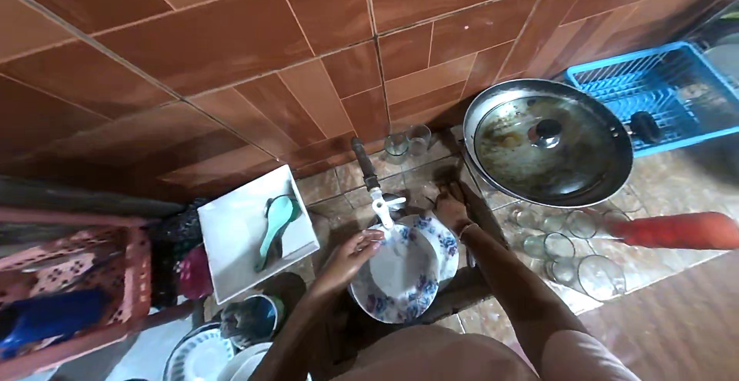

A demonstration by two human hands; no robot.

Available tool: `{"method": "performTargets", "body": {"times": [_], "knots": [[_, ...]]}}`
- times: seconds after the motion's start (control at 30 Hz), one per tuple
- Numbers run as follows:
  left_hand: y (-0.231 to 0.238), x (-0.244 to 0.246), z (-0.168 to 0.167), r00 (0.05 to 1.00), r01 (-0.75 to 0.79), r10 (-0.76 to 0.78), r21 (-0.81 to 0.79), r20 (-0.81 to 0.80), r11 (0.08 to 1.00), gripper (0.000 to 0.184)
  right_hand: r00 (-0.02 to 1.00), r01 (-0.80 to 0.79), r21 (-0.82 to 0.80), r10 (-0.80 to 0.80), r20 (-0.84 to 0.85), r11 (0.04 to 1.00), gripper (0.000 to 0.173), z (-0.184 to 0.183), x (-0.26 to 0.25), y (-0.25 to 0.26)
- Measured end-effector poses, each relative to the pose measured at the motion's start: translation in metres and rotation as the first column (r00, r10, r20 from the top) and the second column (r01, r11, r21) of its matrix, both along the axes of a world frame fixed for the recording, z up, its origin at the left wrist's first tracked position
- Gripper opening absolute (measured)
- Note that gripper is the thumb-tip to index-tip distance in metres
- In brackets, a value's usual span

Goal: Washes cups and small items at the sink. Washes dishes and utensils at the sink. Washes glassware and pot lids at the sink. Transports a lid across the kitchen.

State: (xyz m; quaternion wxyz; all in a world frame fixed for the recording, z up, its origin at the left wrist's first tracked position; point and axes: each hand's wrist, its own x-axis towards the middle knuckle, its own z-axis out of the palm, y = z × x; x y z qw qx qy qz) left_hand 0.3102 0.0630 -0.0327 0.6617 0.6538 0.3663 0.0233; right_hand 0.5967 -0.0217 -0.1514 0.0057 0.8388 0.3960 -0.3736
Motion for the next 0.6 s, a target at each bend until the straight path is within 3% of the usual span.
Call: {"method": "performTargets", "body": {"times": [0.1, 0.2, 0.3, 0.43, 0.5, 0.6], "knots": [[-0.014, 0.034, -0.036, 0.987, -0.144, 0.127, -0.196, -0.099, 0.97, 0.043, 0.987, 0.046, 0.209, -0.012, -0.159, 0.977, 0.045, 0.031, -0.022, -0.002], [-0.028, 0.065, -0.068, 0.965, -0.246, 0.215, -0.239, -0.148, 0.939, 0.049, 0.969, 0.012, 0.301, 0.063, -0.24, 0.954, 0.04, 0.046, -0.06, -0.005], [-0.031, 0.081, -0.077, 0.977, -0.198, 0.186, -0.122, -0.102, 0.973, 0.043, 0.961, 0.103, 0.419, 0.019, -0.277, 0.902, 0.033, 0.044, -0.07, -0.013], [-0.017, 0.086, -0.095, 0.996, -0.092, 0.092, 0.175, 0.003, 0.98, 0.033, 0.901, 0.154, 0.539, 0.107, -0.421, 0.828, 0.033, 0.043, -0.048, -0.04], [-0.008, 0.084, -0.092, 0.995, -0.051, 0.079, 0.362, -0.061, 0.931, 0.034, 0.942, 0.148, 0.443, 0.01, -0.334, 0.884, 0.033, 0.038, -0.028, -0.056], [-0.002, 0.08, -0.074, 0.985, 0.027, 0.06, 0.487, -0.162, 0.873, 0.036, 0.987, 0.157, -0.011, -0.157, 0.026, 0.987, 0.047, 0.015, -0.004, -0.08]]}}
